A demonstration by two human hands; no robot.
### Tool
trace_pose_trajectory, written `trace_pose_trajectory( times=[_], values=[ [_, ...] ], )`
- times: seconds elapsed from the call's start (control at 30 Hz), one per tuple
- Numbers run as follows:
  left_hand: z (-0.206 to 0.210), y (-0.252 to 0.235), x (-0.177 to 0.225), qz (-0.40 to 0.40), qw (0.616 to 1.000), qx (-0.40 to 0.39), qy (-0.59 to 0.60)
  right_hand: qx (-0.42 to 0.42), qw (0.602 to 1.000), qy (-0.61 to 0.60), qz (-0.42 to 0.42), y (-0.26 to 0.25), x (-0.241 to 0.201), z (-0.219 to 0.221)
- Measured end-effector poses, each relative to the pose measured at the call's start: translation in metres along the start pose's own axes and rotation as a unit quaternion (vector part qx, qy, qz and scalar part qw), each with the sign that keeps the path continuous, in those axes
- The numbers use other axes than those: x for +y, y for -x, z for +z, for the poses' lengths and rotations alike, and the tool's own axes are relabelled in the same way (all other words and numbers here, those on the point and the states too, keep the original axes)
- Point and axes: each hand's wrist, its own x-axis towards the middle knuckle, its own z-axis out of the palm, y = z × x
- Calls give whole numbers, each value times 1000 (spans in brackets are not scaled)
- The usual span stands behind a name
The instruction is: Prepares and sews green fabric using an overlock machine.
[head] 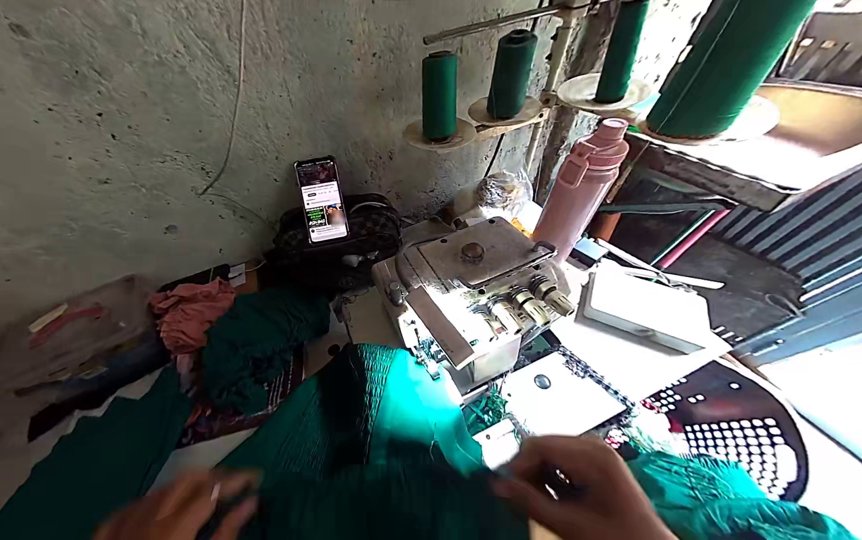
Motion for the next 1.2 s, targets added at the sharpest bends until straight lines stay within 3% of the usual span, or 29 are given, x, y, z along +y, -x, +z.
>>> trace_pose_trajectory(
  times=[0.07, 0.13, 0.2, 0.27, 0.4, 0.47, 0.6, 0.77, 1.03, 1.2],
  values=[
    [39, -53, 20, 29, 990, 123, -59, 118, 986, 118, -27, -31, 44, 29],
    [100, -103, 43, 99, 977, 189, -6, 191, 965, 173, -39, -52, 86, 51],
    [156, -130, 56, 117, 969, 214, 25, 205, 967, 149, -34, -49, 105, 60],
    [180, -125, 59, 107, 965, 237, 26, 195, 973, 122, -36, -34, 108, 59],
    [176, -93, 66, 78, 971, 221, 48, 179, 974, 129, -52, -16, 103, 55],
    [156, -102, 61, 80, 978, 171, 90, 187, 975, 110, -47, -17, 102, 55],
    [130, -134, 51, 123, 989, 75, 34, 194, 977, 82, -42, -19, 98, 59],
    [111, -143, 60, 140, 988, 4, 70, 147, 988, -35, -2, -19, 78, 51],
    [118, -135, 56, 157, 977, 26, 143, 167, 982, -74, 50, -26, 75, 42],
    [134, -136, 55, 185, 978, 65, 71, 174, 981, -72, 54, -28, 74, 42]
  ],
)
